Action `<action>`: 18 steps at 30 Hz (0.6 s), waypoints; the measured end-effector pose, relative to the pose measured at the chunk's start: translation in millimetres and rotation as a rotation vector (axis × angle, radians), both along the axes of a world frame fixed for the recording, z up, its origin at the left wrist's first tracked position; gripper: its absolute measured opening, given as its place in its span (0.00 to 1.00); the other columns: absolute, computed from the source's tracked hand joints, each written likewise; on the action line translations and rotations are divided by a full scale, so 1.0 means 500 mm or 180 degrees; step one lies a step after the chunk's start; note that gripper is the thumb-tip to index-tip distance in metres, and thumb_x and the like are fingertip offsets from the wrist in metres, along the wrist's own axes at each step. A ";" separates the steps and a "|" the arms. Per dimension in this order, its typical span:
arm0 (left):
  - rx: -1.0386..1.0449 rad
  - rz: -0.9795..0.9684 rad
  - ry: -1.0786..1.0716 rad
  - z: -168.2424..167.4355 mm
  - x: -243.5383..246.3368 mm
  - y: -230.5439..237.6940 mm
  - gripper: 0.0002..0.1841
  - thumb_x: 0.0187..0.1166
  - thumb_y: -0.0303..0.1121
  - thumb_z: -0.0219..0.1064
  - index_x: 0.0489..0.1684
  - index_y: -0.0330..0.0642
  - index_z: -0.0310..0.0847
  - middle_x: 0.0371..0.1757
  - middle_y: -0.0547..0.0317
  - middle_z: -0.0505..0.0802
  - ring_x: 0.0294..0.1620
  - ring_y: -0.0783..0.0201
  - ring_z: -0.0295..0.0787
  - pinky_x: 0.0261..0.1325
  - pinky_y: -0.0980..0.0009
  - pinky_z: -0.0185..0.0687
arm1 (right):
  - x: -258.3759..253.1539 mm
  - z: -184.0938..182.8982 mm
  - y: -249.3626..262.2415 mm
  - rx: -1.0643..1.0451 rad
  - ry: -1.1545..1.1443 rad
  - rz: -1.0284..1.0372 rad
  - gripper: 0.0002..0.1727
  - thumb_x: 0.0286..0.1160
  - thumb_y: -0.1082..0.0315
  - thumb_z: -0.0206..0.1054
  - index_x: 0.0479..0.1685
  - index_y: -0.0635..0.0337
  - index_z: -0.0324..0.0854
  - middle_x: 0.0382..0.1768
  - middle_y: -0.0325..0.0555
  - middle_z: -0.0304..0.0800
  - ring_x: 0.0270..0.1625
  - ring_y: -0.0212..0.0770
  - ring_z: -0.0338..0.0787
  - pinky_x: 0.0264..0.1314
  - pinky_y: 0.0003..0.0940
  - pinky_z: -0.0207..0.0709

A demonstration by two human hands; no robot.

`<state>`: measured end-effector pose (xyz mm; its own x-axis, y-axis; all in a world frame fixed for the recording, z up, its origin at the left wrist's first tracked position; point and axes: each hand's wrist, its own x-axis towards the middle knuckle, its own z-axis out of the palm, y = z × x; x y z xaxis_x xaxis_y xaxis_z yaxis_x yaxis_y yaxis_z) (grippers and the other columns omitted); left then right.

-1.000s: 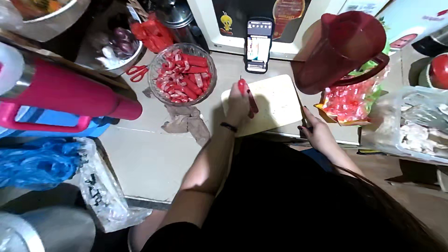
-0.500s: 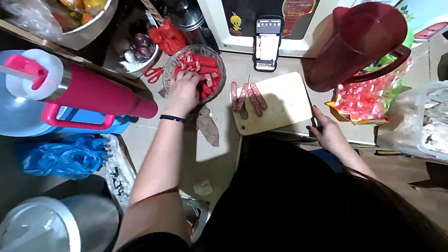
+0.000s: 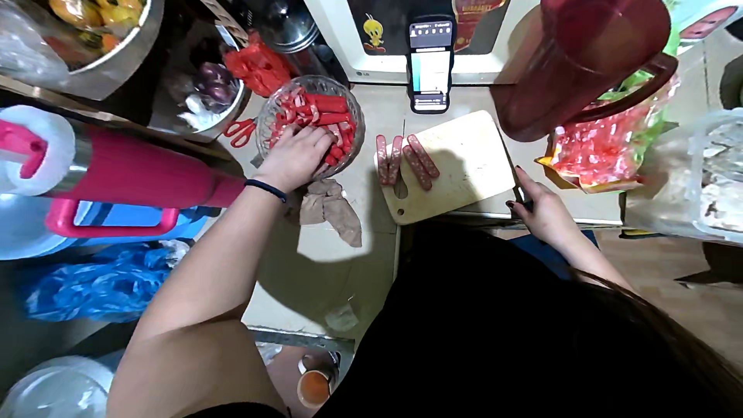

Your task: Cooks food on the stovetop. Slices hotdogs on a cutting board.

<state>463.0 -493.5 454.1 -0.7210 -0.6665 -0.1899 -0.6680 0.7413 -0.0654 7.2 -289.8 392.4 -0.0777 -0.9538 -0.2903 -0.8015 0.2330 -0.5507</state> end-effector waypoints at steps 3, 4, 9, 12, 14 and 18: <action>-0.0083 0.0070 -0.0043 -0.008 -0.004 -0.007 0.24 0.81 0.32 0.68 0.73 0.30 0.72 0.70 0.32 0.84 0.73 0.33 0.80 0.78 0.33 0.63 | 0.000 0.000 -0.003 0.0024 0.0036 0.0018 0.44 0.82 0.70 0.71 0.97 0.50 0.51 0.70 0.69 0.81 0.67 0.68 0.86 0.70 0.66 0.78; -0.0128 0.0093 -0.0052 -0.010 -0.007 -0.008 0.23 0.82 0.31 0.66 0.72 0.29 0.72 0.69 0.32 0.84 0.73 0.32 0.81 0.77 0.33 0.64 | 0.000 0.000 -0.005 0.0031 0.0048 0.0025 0.44 0.82 0.69 0.71 0.97 0.50 0.50 0.69 0.69 0.82 0.65 0.68 0.87 0.68 0.66 0.79; -0.0317 0.0131 -0.0046 -0.022 -0.018 -0.010 0.17 0.82 0.17 0.56 0.68 0.26 0.73 0.65 0.30 0.85 0.70 0.33 0.82 0.80 0.33 0.58 | 0.000 0.004 -0.005 0.0027 0.0025 0.0041 0.45 0.82 0.70 0.70 0.97 0.51 0.50 0.68 0.70 0.82 0.64 0.69 0.87 0.67 0.66 0.79; -0.0414 0.0112 0.0131 -0.026 -0.009 -0.011 0.15 0.84 0.18 0.55 0.66 0.28 0.76 0.62 0.32 0.88 0.66 0.34 0.84 0.79 0.33 0.59 | -0.004 0.000 -0.004 0.0000 0.0010 0.0036 0.44 0.82 0.70 0.71 0.97 0.52 0.51 0.69 0.70 0.82 0.65 0.68 0.87 0.68 0.65 0.79; -0.0482 0.0046 0.0218 -0.030 -0.007 -0.013 0.14 0.85 0.20 0.56 0.65 0.28 0.77 0.59 0.33 0.90 0.64 0.33 0.86 0.78 0.33 0.61 | -0.002 0.000 -0.004 -0.0024 0.0028 0.0053 0.44 0.82 0.70 0.70 0.97 0.52 0.51 0.67 0.70 0.82 0.63 0.68 0.88 0.66 0.66 0.80; -0.0519 -0.0017 0.0138 -0.027 -0.009 -0.018 0.15 0.86 0.19 0.54 0.67 0.29 0.77 0.57 0.34 0.90 0.63 0.35 0.87 0.80 0.34 0.59 | -0.001 0.002 -0.004 0.0021 0.0043 0.0029 0.44 0.82 0.70 0.70 0.97 0.52 0.50 0.69 0.71 0.81 0.64 0.68 0.87 0.67 0.66 0.79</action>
<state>458.2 -502.6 440.6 -0.7298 -0.6820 -0.0483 -0.6688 0.7268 -0.1564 6.9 -291.9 393.3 -0.0729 -0.9525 -0.2956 -0.8111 0.2291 -0.5382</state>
